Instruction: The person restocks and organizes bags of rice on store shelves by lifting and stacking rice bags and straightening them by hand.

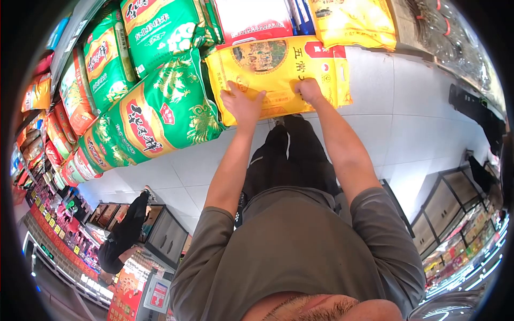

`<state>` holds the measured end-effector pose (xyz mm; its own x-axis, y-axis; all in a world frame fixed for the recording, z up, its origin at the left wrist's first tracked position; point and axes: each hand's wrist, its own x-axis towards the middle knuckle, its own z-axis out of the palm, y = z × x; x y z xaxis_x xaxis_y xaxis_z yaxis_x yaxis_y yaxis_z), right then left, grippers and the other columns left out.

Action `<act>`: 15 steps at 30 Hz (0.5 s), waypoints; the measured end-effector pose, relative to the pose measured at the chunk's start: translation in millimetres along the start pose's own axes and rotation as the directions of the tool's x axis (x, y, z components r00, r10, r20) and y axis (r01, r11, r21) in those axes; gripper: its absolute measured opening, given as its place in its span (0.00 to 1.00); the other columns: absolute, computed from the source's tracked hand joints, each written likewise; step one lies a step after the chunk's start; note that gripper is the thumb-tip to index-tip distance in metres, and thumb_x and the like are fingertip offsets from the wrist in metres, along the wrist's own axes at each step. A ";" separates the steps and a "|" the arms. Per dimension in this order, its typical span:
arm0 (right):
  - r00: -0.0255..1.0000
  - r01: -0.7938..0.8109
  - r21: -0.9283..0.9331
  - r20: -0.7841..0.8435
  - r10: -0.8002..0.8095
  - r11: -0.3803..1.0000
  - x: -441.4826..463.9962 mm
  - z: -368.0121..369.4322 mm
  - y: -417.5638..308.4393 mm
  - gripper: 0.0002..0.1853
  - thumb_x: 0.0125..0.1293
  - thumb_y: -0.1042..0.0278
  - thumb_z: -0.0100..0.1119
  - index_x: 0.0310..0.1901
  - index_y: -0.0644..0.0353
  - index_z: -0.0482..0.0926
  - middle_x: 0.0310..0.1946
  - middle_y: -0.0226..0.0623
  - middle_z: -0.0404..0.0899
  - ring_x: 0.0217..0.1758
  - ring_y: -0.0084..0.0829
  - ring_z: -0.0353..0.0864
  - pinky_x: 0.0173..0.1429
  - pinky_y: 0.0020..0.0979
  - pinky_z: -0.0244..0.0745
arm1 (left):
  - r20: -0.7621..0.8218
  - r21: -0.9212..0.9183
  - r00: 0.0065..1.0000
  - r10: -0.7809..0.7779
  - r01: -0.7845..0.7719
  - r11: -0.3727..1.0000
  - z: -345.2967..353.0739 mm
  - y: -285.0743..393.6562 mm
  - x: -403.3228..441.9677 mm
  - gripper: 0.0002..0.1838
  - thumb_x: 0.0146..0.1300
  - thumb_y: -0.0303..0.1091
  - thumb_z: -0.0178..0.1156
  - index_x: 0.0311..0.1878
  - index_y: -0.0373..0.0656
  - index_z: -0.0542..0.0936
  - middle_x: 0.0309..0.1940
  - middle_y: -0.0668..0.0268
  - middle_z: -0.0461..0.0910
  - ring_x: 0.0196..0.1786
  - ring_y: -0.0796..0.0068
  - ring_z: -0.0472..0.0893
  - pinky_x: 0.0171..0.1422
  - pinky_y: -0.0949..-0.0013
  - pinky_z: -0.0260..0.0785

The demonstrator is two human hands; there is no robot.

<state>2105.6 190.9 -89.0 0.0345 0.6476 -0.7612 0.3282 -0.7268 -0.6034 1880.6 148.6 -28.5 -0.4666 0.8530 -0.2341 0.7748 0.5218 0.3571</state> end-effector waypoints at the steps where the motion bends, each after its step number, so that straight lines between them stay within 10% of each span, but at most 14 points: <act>1: 1.000 0.020 0.011 0.009 -0.020 1.000 -4.0 -0.2 -4.2 0.13 0.44 0.65 0.66 0.25 0.70 0.82 0.21 0.45 0.80 0.22 0.38 0.78 0.29 0.38 0.73 | 0.026 0.085 0.996 0.081 -0.082 0.993 0.1 7.4 0.0 0.67 0.45 0.60 0.78 0.79 0.38 0.49 0.73 0.31 0.50 0.76 0.31 0.51 0.77 0.39 0.49; 8: 0.907 -0.248 0.495 0.422 0.020 0.833 -18.0 -55.5 -7.3 0.10 0.69 0.62 0.60 0.42 0.60 0.82 0.16 0.21 0.60 0.16 0.21 0.58 0.22 0.27 0.52 | 0.361 0.338 0.918 0.165 -0.294 0.894 -8.7 64.0 28.0 0.73 0.38 0.65 0.79 0.81 0.52 0.44 0.80 0.40 0.37 0.80 0.27 0.37 0.70 0.16 0.41; 13: 0.999 -0.037 0.957 0.038 -0.001 0.288 4.7 -143.7 -27.2 0.24 0.70 0.50 0.63 0.55 0.61 0.77 0.42 0.34 0.78 0.46 0.29 0.79 0.48 0.30 0.76 | 0.446 0.427 0.891 0.078 -0.289 0.856 -11.1 85.1 37.7 0.75 0.37 0.65 0.80 0.82 0.54 0.40 0.81 0.41 0.35 0.80 0.26 0.33 0.69 0.15 0.41; 15: 0.998 0.018 0.959 -0.032 0.045 0.284 21.6 -172.3 -36.7 0.28 0.69 0.46 0.63 0.60 0.60 0.73 0.51 0.37 0.75 0.54 0.33 0.77 0.55 0.35 0.75 | 0.457 0.440 0.887 0.063 -0.287 0.851 -12.8 84.8 37.5 0.75 0.38 0.65 0.80 0.82 0.55 0.40 0.81 0.41 0.34 0.80 0.26 0.33 0.69 0.15 0.42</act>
<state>2257.0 271.1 -42.3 0.0792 0.6210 -0.7798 -0.8113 -0.4144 -0.4124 1923.4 225.0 4.6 -0.1698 0.7827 -0.5988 0.9809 0.1926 -0.0265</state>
